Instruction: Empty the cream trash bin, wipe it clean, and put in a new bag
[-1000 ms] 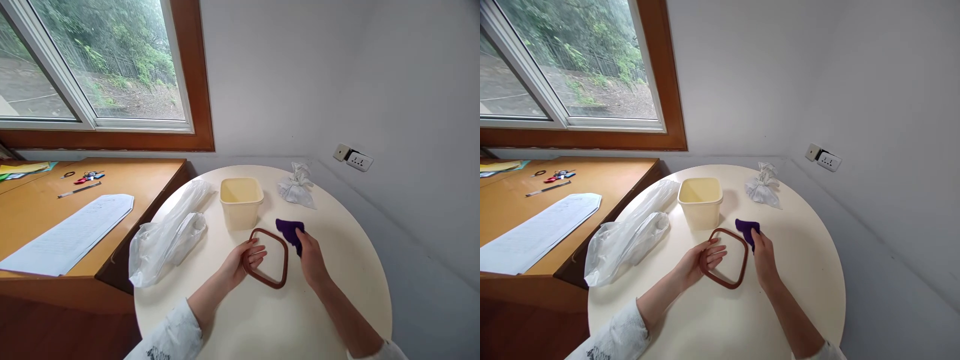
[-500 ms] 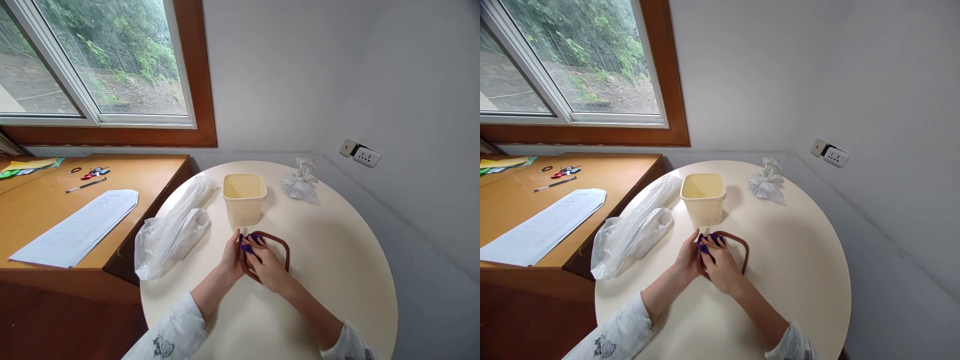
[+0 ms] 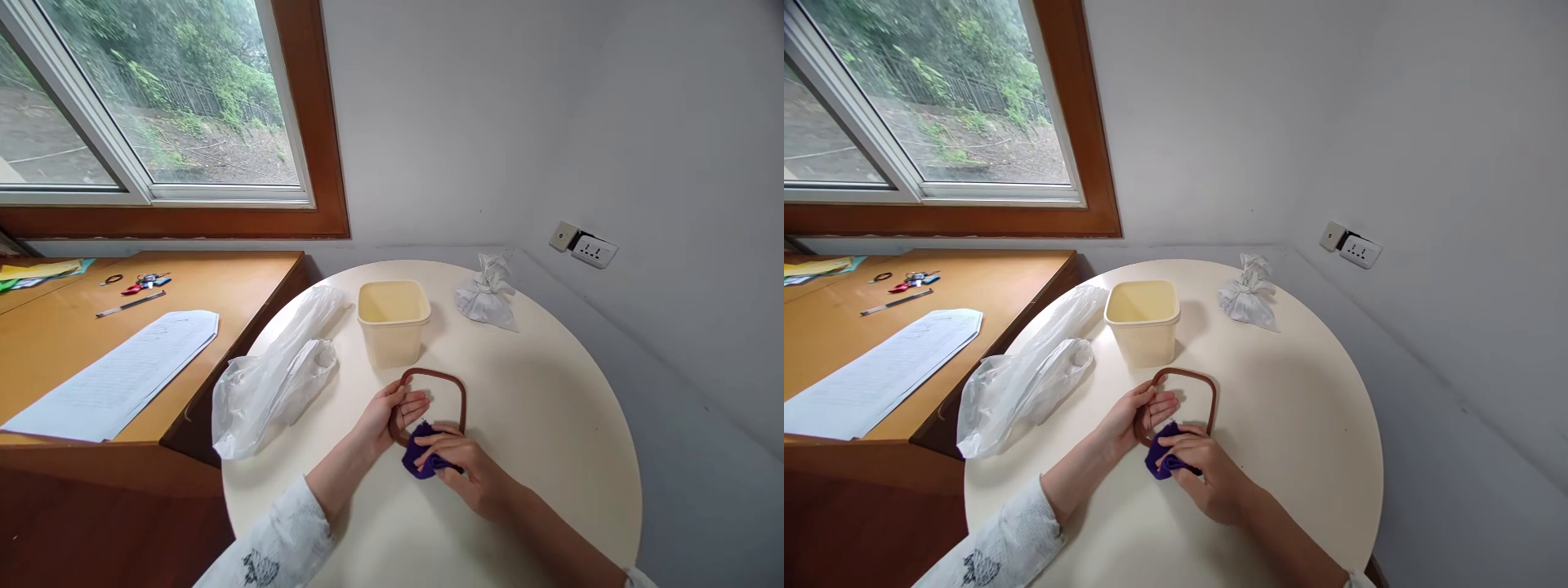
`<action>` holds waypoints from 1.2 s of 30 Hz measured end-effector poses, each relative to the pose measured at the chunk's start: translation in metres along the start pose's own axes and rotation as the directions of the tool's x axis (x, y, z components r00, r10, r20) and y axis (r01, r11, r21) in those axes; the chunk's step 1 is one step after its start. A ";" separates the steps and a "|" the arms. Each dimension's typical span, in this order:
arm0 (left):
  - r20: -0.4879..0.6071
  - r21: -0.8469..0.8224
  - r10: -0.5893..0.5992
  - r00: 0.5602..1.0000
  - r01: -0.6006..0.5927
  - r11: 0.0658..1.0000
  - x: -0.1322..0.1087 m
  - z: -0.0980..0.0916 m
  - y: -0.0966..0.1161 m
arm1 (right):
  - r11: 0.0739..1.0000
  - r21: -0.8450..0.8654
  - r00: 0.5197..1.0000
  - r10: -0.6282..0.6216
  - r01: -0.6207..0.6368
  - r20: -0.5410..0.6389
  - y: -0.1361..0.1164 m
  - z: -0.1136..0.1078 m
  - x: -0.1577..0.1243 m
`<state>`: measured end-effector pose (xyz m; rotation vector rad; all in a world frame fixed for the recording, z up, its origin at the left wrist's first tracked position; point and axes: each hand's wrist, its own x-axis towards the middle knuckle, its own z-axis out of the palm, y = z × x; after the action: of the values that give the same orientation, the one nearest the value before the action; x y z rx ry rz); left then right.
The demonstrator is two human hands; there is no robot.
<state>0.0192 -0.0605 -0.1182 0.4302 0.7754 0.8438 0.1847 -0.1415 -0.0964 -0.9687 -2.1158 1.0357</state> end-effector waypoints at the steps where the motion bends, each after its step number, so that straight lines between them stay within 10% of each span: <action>1: -0.007 0.001 -0.004 1.000 0.004 1.000 0.001 0.000 0.000 | 1.000 -0.004 1.000 0.019 -0.019 -0.018 0.002 -0.003 -0.004; 8: -0.012 0.059 0.039 0.999 -0.038 0.998 -0.001 0.001 0.001 | 0.978 0.084 0.953 0.203 -0.189 -0.225 0.028 -0.036 -0.019; 13: 0.015 0.136 0.050 0.999 -0.052 0.989 -0.003 -0.001 0.000 | 0.827 0.441 0.506 0.562 -0.348 -0.655 0.042 -0.061 0.001; 14: 0.024 0.147 0.048 0.999 -0.051 0.988 -0.003 -0.001 -0.001 | 0.840 0.425 0.478 0.542 -0.337 -0.691 0.041 -0.061 0.008; 17: 0.068 0.182 0.033 0.997 -0.045 0.982 -0.002 -0.002 -0.004 | 0.950 0.139 0.692 0.300 -0.280 -0.656 0.032 -0.045 0.034; 19: 0.081 0.203 0.066 0.995 -0.081 0.976 -0.001 -0.002 -0.006 | 0.976 -0.157 0.890 0.066 -0.152 -0.450 0.028 -0.029 0.049; 21: 0.066 0.215 0.120 0.991 -0.132 0.968 -0.001 0.000 -0.007 | 0.935 -0.354 0.975 -0.053 -0.028 -0.216 0.028 -0.015 0.060; 36: 0.027 0.270 0.339 0.940 -0.333 0.903 -0.017 0.018 -0.010 | 0.867 -0.400 0.915 0.137 -0.296 -0.378 0.052 -0.009 -0.018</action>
<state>0.0307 -0.0811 -0.1049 0.8183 0.8532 1.0692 0.2200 -0.1297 -0.1383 -1.5248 -2.0139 0.4205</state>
